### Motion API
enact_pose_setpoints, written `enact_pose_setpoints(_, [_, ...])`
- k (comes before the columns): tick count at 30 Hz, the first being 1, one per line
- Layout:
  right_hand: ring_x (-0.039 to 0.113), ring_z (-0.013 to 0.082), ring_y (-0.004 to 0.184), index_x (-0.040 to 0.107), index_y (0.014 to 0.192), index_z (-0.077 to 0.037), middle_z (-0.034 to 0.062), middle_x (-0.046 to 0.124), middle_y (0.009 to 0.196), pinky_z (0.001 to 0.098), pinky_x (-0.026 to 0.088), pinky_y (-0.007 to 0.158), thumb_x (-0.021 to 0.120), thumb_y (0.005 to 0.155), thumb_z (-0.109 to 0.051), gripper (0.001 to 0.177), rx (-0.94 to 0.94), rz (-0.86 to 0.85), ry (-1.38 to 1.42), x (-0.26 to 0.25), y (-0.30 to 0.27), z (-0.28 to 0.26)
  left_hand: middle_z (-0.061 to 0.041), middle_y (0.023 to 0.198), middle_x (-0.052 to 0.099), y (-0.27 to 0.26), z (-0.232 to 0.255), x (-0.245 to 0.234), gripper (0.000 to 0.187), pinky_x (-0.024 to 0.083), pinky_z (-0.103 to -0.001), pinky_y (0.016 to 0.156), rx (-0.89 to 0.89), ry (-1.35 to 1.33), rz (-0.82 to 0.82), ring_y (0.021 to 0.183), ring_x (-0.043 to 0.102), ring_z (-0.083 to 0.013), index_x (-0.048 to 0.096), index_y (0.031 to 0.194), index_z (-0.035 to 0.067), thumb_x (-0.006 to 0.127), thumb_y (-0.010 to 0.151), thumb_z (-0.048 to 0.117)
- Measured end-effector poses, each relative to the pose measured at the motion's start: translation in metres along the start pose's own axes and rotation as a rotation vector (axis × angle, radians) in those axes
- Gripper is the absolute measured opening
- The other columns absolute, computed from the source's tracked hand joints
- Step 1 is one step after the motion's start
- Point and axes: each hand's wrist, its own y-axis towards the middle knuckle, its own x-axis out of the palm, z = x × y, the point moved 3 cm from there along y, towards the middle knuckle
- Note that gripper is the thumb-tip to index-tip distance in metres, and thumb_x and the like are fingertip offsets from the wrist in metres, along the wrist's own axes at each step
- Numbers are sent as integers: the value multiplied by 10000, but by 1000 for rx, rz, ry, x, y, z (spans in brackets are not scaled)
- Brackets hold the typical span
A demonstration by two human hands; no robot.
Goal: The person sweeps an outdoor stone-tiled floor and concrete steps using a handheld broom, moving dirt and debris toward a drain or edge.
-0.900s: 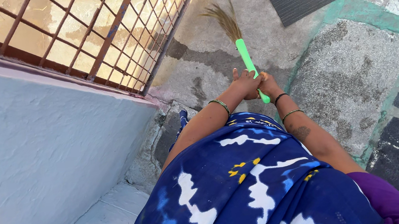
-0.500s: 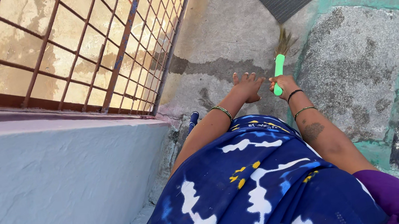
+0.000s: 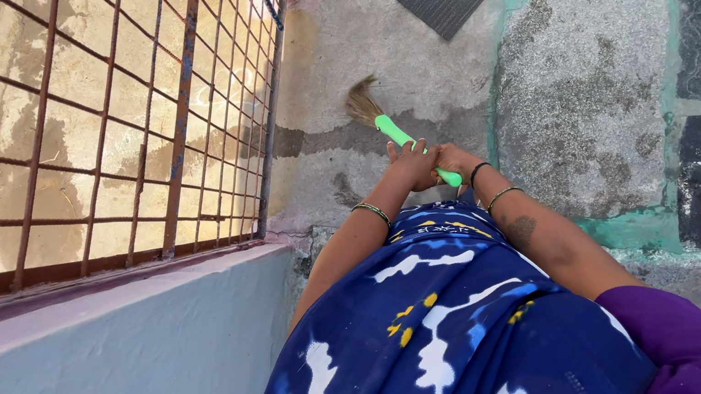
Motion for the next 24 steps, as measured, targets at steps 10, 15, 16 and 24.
enact_pose_setpoints(10, [702, 150, 897, 665, 1214, -94, 53, 723, 1135, 323, 621, 660, 770, 821, -69, 407, -10, -37, -55, -38, 5, -2, -81, 1642, 299, 45, 35, -24, 1068, 148, -757, 1155, 14, 121, 14, 1532, 236, -376, 271, 1602, 238, 836, 750, 549])
enact_pose_setpoints(15, [605, 175, 591, 641, 1033, 18, 100, 644, 789, 325, 510, 445, 646, 934, -106, 159, 153, 141, 748, -77, -16, 27, -120, 1658, 312, 72, 60, -24, 846, 103, -788, 1170, 68, 97, -2, 1532, 256, -402, 311, 1618, 303, 714, 895, 479])
enact_pose_setpoints(16, [605, 175, 591, 641, 1033, 18, 100, 644, 789, 325, 510, 445, 646, 934, -106, 159, 151, 143, 749, -87, -20, 31, -120, 1658, 312, 76, 63, -25, 846, 103, -788, 1170, 69, 99, -1, 1532, 256, -402, 311, 1618, 303, 714, 895, 479])
enact_pose_setpoints(24, [575, 161, 523, 530, 994, 44, 84, 586, 705, 305, 483, 442, 659, 895, 74, 165, 111, 537, 989, -167, -33, 56, -124, 1688, 230, 97, 88, -46, 907, 73, -737, 1190, 44, 134, -76, 1558, 191, -373, 272, 1616, 286, 751, 869, 475])
